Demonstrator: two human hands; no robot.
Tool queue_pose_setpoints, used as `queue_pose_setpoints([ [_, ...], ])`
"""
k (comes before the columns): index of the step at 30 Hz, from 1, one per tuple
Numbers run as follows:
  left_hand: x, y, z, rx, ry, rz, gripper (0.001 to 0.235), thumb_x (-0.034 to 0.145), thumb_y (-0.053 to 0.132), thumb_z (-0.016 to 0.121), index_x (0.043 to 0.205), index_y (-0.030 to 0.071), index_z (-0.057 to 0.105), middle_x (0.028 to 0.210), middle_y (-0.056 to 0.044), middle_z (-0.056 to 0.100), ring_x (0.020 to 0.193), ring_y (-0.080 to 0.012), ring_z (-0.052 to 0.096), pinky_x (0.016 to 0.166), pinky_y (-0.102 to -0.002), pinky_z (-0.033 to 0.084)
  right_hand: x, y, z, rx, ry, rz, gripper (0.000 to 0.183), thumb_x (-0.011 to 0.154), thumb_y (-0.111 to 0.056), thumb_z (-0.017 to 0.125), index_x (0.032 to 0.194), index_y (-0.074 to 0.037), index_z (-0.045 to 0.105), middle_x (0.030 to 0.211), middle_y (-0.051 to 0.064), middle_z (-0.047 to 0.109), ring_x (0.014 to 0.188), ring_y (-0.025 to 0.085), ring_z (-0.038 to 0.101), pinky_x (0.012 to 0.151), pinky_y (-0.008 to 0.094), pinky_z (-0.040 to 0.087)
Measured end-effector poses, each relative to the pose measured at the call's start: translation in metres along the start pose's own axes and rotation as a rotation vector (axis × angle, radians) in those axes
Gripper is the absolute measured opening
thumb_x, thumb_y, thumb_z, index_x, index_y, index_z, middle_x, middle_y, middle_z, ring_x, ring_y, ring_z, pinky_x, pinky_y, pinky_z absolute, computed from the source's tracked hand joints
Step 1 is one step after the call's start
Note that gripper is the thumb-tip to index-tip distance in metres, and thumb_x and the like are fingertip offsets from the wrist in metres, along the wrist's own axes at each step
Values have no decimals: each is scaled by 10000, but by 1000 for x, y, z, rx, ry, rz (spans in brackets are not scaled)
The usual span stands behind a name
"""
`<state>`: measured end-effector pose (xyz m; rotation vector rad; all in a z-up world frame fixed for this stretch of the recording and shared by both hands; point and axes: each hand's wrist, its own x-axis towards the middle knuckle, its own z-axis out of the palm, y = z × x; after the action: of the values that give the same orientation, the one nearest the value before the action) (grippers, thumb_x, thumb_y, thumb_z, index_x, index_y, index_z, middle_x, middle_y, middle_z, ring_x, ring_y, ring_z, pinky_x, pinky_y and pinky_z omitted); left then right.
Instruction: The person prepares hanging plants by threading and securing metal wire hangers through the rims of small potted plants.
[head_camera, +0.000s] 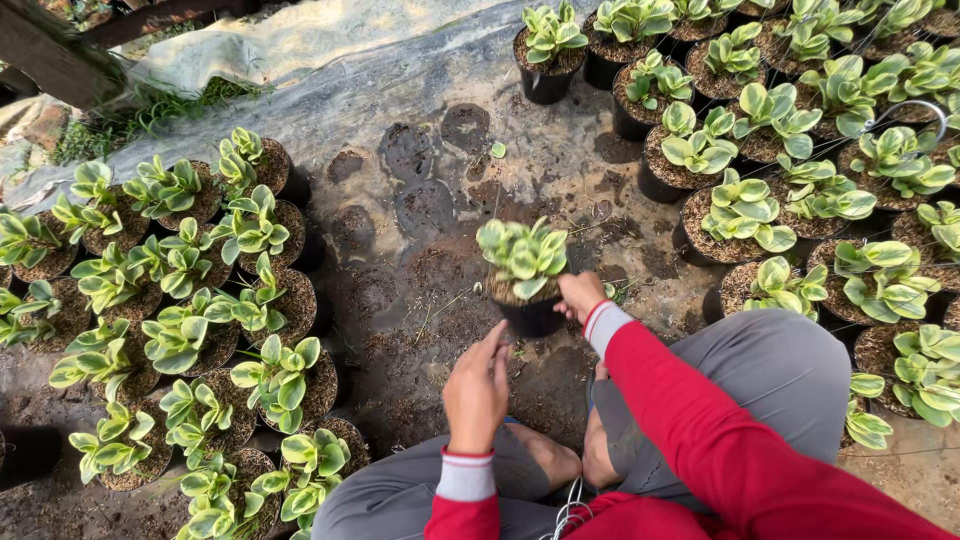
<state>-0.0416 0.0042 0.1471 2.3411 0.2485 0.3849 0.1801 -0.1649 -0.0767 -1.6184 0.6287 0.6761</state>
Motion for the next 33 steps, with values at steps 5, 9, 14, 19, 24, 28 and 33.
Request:
queue_pose_setpoints([
  [5, -7, -17, -3, 51, -4, -160, 362, 940, 185, 665, 1298, 226, 701, 1031, -103, 760, 896, -309, 726, 756, -414, 572, 66, -58, 1, 163, 4, -84, 344, 986, -114, 478, 1227, 126, 532, 758, 220, 671, 464, 194, 581, 361, 326, 434],
  [9, -2, -29, 12, 28, -36, -194, 339, 939, 184, 672, 1275, 207, 709, 1084, -120, 757, 932, -330, 724, 772, -425, 571, 126, -116, -10, 294, 29, -178, 348, 1019, -87, 388, 1315, 83, 457, 939, 283, 681, 551, 279, 668, 424, 374, 523],
  [14, 10, -43, 29, -57, -101, -228, 344, 935, 182, 657, 1275, 199, 709, 1096, -119, 758, 979, -330, 726, 815, -416, 571, 199, -169, -31, 500, 26, -362, 360, 1003, -16, 388, 1346, 71, 449, 1228, 241, 648, 760, 369, 765, 622, 425, 657],
  [19, 31, -46, 39, -97, -178, -298, 358, 938, 177, 655, 1292, 192, 701, 1077, -115, 756, 983, -329, 715, 825, -422, 559, 254, -199, -42, 546, -17, -473, 368, 1023, -57, 389, 1360, 60, 480, 1235, 211, 662, 881, 393, 759, 717, 475, 683],
  [24, 45, -47, 46, -142, -240, -359, 356, 931, 172, 667, 1284, 178, 701, 1031, -97, 764, 960, -308, 723, 821, -415, 558, 266, -191, -43, 623, -50, -507, 404, 1046, -115, 413, 1413, 51, 451, 1264, 215, 630, 898, 357, 711, 780, 498, 648],
  [28, 45, -43, 47, -219, -267, -329, 385, 922, 134, 673, 1307, 144, 684, 1010, -90, 766, 947, -294, 722, 840, -403, 548, 223, -176, -22, 501, 14, -302, 410, 997, -100, 440, 1381, 44, 418, 1163, 247, 627, 868, 308, 720, 787, 444, 632],
  [33, 30, -39, 47, -249, -175, -255, 379, 924, 122, 684, 1303, 128, 684, 1021, -90, 764, 953, -298, 719, 848, -395, 550, 72, -188, 28, 59, -317, -491, 200, 1025, -108, 463, 995, 5, 626, 765, 103, 652, 682, 207, 624, 749, 376, 492],
])
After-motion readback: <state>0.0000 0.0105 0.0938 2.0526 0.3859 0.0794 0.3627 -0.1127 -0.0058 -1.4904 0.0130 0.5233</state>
